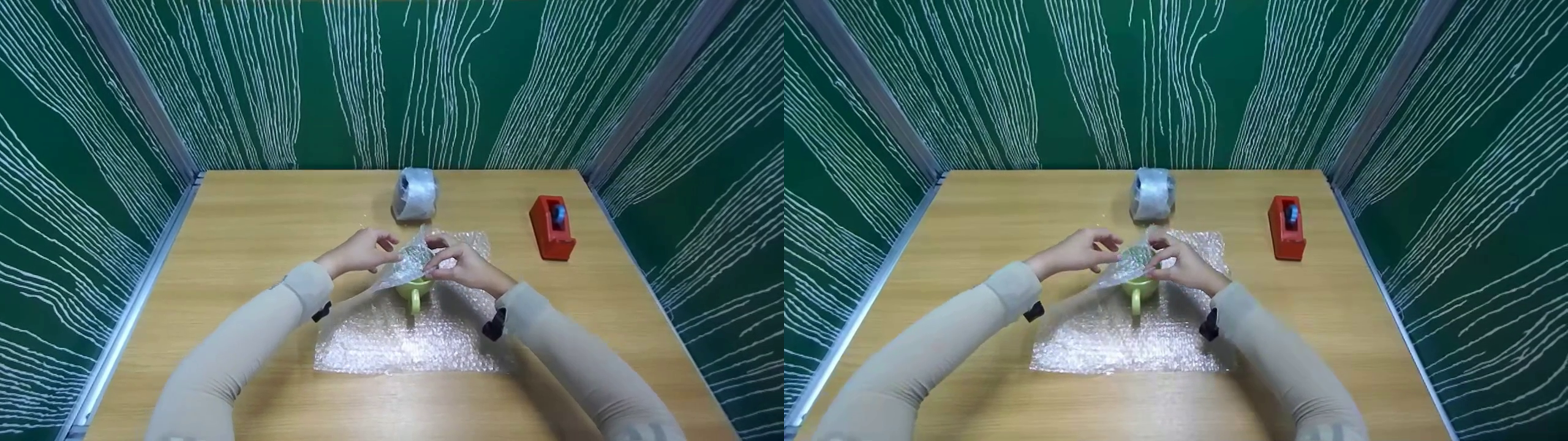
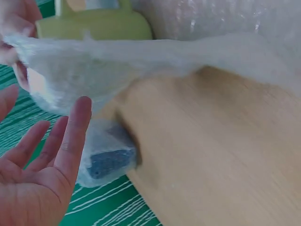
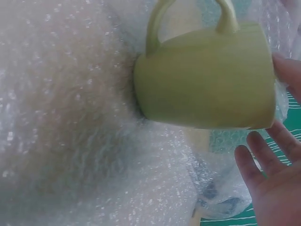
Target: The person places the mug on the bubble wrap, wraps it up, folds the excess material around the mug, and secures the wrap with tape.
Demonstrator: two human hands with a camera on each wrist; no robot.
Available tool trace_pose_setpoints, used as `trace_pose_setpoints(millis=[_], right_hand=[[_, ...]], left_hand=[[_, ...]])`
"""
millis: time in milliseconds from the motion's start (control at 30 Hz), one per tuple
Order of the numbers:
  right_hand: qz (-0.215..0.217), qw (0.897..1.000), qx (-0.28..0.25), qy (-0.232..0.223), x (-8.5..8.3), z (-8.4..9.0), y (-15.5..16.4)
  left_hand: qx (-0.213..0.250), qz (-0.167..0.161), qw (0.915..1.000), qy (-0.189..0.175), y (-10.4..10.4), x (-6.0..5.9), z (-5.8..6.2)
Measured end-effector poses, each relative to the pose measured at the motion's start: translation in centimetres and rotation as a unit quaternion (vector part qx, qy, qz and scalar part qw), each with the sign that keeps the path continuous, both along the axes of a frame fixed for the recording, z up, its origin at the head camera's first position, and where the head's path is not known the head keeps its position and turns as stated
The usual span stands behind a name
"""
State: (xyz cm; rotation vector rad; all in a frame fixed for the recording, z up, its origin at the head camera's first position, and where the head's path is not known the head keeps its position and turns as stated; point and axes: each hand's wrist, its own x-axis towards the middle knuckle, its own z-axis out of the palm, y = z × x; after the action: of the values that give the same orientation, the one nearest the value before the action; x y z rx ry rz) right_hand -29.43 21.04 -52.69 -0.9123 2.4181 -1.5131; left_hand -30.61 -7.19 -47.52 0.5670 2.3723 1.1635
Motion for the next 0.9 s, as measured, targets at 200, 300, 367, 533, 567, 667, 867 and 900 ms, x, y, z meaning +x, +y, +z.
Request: trace_pose_setpoints(millis=[200,300,367,533,567,667,867,900], right_hand=[[-0.005,1.000,0.004,-0.025,0.4,-0.3,0.4],[-0.002,0.999,0.013,-0.032,0.5,-0.4,0.6],[0.004,0.999,0.014,-0.031,0.5,-0.5,0.8],[0.007,0.999,0.002,-0.036,0.5,-0.5,1.4],[0.005,0.999,-0.001,-0.037,0.5,-0.4,1.6],[-0.005,0.999,-0.006,-0.035,0.4,-0.3,1.9],[-0.020,0.998,-0.014,-0.058,0.3,-0.3,2.6],[-0.022,0.998,-0.013,-0.060,0.3,-0.4,2.7]], left_hand=[[-0.004,0.007,0.9998,-0.017,1.0,-1.1,-1.2],[0.011,0.005,0.9996,-0.027,1.3,-1.4,-1.6],[0.020,0.005,0.9993,-0.032,1.4,-1.5,-1.9],[0.037,0.023,0.9987,-0.028,1.6,-1.7,-2.6],[0.040,0.028,0.9985,-0.025,1.7,-1.7,-2.8],[0.054,0.043,0.9975,-0.014,2.0,-1.8,-3.4],[0.080,0.074,0.9937,0.027,2.8,-1.5,-4.3],[0.083,0.078,0.9929,0.034,3.0,-1.5,-4.4]])
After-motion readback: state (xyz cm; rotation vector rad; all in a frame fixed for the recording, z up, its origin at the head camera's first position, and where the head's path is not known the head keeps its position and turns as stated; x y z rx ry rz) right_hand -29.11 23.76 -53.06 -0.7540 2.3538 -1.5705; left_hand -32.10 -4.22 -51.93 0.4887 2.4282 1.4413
